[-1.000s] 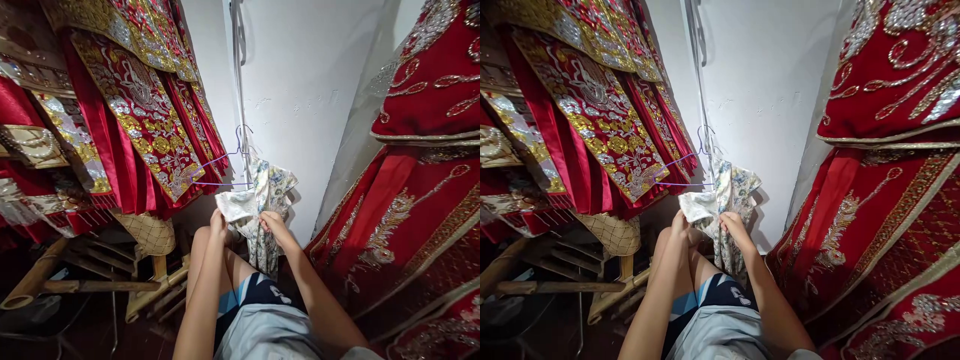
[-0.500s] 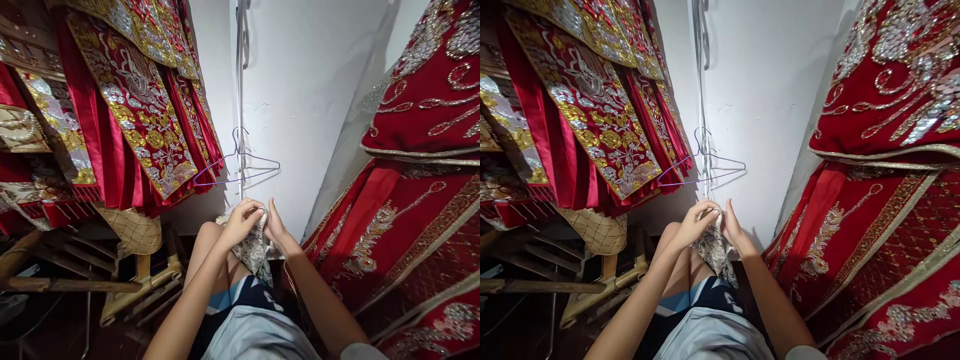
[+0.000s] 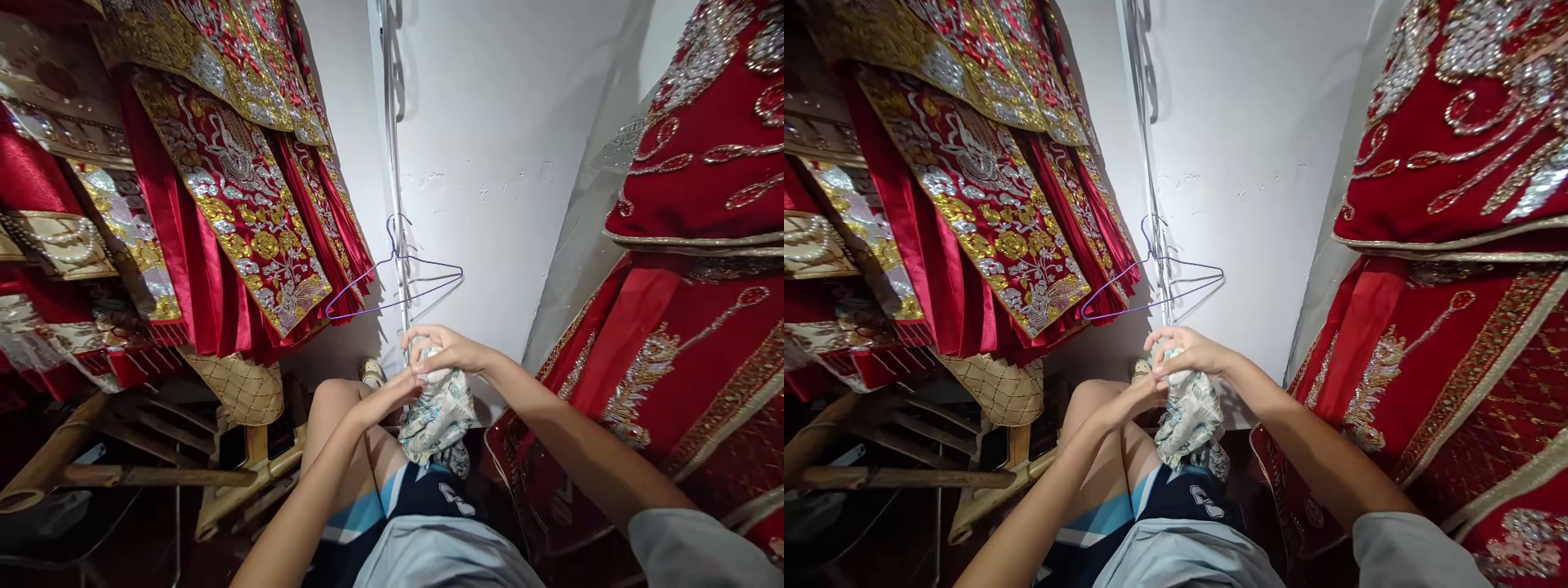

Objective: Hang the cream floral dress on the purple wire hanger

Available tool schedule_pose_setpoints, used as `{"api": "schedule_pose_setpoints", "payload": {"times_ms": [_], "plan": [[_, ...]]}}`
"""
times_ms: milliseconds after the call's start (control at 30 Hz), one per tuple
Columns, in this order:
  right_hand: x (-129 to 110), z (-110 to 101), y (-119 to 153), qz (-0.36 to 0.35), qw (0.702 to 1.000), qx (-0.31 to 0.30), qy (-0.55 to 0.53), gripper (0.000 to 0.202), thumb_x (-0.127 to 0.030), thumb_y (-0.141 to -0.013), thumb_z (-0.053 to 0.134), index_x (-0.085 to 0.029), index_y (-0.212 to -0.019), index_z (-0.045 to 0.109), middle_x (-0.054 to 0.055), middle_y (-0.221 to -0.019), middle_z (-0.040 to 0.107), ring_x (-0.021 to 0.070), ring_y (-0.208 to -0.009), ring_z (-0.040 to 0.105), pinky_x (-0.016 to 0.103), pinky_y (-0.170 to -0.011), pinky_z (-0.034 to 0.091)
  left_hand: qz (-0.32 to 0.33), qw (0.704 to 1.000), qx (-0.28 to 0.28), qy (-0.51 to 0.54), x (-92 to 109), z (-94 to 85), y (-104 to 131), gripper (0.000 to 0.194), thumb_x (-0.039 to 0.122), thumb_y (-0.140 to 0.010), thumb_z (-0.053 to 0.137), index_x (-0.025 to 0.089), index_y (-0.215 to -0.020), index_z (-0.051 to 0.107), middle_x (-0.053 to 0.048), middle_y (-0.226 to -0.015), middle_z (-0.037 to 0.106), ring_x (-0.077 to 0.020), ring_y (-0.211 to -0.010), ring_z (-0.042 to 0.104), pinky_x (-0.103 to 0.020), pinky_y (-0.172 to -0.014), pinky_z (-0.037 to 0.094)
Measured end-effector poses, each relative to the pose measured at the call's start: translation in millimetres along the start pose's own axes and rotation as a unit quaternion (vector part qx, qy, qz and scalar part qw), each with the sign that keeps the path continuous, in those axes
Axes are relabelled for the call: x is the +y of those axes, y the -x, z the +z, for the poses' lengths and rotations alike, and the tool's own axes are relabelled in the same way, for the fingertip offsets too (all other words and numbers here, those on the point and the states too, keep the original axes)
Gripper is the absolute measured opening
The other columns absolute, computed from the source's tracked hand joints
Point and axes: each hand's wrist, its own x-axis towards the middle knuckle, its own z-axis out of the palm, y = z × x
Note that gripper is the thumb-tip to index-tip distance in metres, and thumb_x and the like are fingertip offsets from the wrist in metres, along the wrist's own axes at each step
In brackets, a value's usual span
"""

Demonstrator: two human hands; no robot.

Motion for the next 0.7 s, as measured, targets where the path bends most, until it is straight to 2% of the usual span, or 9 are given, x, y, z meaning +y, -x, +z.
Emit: {"api": "schedule_pose_setpoints", "payload": {"times_ms": [100, 133, 200, 267, 300, 400, 467, 567, 700], "plan": [[-20, -19, -15, -0.08, 0.988, 0.12, 0.063, 0.039, -0.028, -0.063, 0.086, -0.016, -0.092, 0.063, 0.001, -0.075, 0.069, 0.0144, -0.07, 0.064, 0.026, -0.069, 0.048, -0.038, 0.987, -0.104, -0.117, -14, 1.2, 3, 0.044, 0.06, -0.076, 0.073, 0.019, -0.093, 0.07, -0.005, -0.084, 0.066, -0.0211, -0.081, 0.059, -0.031, -0.076, 0.048], [-27, -27, -21, -0.099, 0.98, 0.149, 0.088, 0.038, -0.03, -0.063, 0.086, -0.016, -0.09, 0.063, 0.001, -0.073, 0.069, 0.0143, -0.069, 0.063, 0.026, -0.068, 0.047, -0.045, 0.977, -0.115, -0.176, -17, -2.3, 2, 0.041, 0.058, -0.076, 0.073, 0.018, -0.084, 0.069, -0.003, -0.077, 0.063, -0.019, -0.075, 0.056, -0.029, -0.071, 0.046], [-35, -41, -30, -0.095, 0.966, 0.18, 0.159, 0.037, -0.034, -0.062, 0.086, -0.017, -0.087, 0.065, -0.001, -0.068, 0.067, 0.0129, -0.064, 0.059, 0.024, -0.062, 0.044, -0.05, 0.949, -0.068, -0.303, -16, -18.4, -1, 0.043, 0.058, -0.078, 0.069, 0.017, -0.067, 0.061, 0.0, -0.065, 0.055, -0.0154, -0.063, 0.047, -0.026, -0.061, 0.038], [-33, -49, -33, -0.031, 0.957, 0.154, 0.246, 0.037, -0.036, -0.059, 0.088, -0.017, -0.084, 0.069, -0.001, -0.066, 0.066, 0.0108, -0.057, 0.055, 0.022, -0.055, 0.039, -0.043, 0.911, 0.032, -0.408, -8, -45.0, -4, 0.048, 0.059, -0.081, 0.063, 0.019, -0.057, 0.053, 0.0, -0.057, 0.05, -0.0144, -0.057, 0.04, -0.026, -0.057, 0.031], [-28, -50, -33, 0.024, 0.953, 0.113, 0.28, 0.037, -0.036, -0.056, 0.089, -0.017, -0.081, 0.072, -0.001, -0.065, 0.066, 0.01, -0.054, 0.053, 0.021, -0.051, 0.037, -0.04, 0.902, 0.06, -0.425, -2, -60.1, -5, 0.046, 0.058, -0.08, 0.063, 0.019, -0.057, 0.053, -0.001, -0.058, 0.051, -0.0151, -0.058, 0.04, -0.026, -0.058, 0.03], [-2, -45, -29, 0.181, 0.945, -0.034, 0.271, 0.033, -0.029, -0.045, 0.091, -0.016, -0.071, 0.076, -0.001, -0.057, 0.066, 0.0094, -0.046, 0.049, 0.02, -0.041, 0.032, -0.046, 0.898, 0.055, -0.435, 15, -96.6, -3, 0.04, 0.053, -0.077, 0.064, 0.02, -0.057, 0.056, -0.001, -0.058, 0.055, -0.0155, -0.058, 0.042, -0.026, -0.058, 0.03], [14, -44, -27, 0.209, 0.949, -0.061, 0.229, 0.027, -0.027, -0.047, 0.086, -0.015, -0.069, 0.076, -0.001, -0.055, 0.066, 0.0106, -0.044, 0.05, 0.02, -0.041, 0.034, -0.056, 0.898, 0.026, -0.436, 22, -105.9, 4, 0.04, 0.052, -0.074, 0.068, 0.019, -0.055, 0.057, 0.001, -0.055, 0.053, -0.0141, -0.055, 0.041, -0.025, -0.057, 0.028], [21, -63, -32, 0.127, 0.968, 0.068, 0.205, 0.018, -0.029, -0.059, 0.072, -0.014, -0.07, 0.075, 0.002, -0.063, 0.069, 0.013, -0.051, 0.054, 0.022, -0.047, 0.039, -0.072, 0.894, 0.022, -0.441, 21, -103.8, 16, 0.042, 0.052, -0.069, 0.075, 0.018, -0.052, 0.055, 0.003, -0.05, 0.048, -0.0122, -0.052, 0.036, -0.026, -0.057, 0.026], [14, -110, -50, 0.003, 0.936, 0.287, 0.202, 0.025, -0.029, -0.062, 0.063, -0.014, -0.08, 0.072, 0.004, -0.077, 0.071, 0.0153, -0.065, 0.058, 0.024, -0.059, 0.044, -0.07, 0.881, 0.129, -0.45, 21, -109.3, 27, 0.043, 0.043, -0.057, 0.085, 0.021, -0.043, 0.05, 0.003, -0.042, 0.043, -0.0145, -0.049, 0.039, -0.027, -0.06, 0.031]]}}
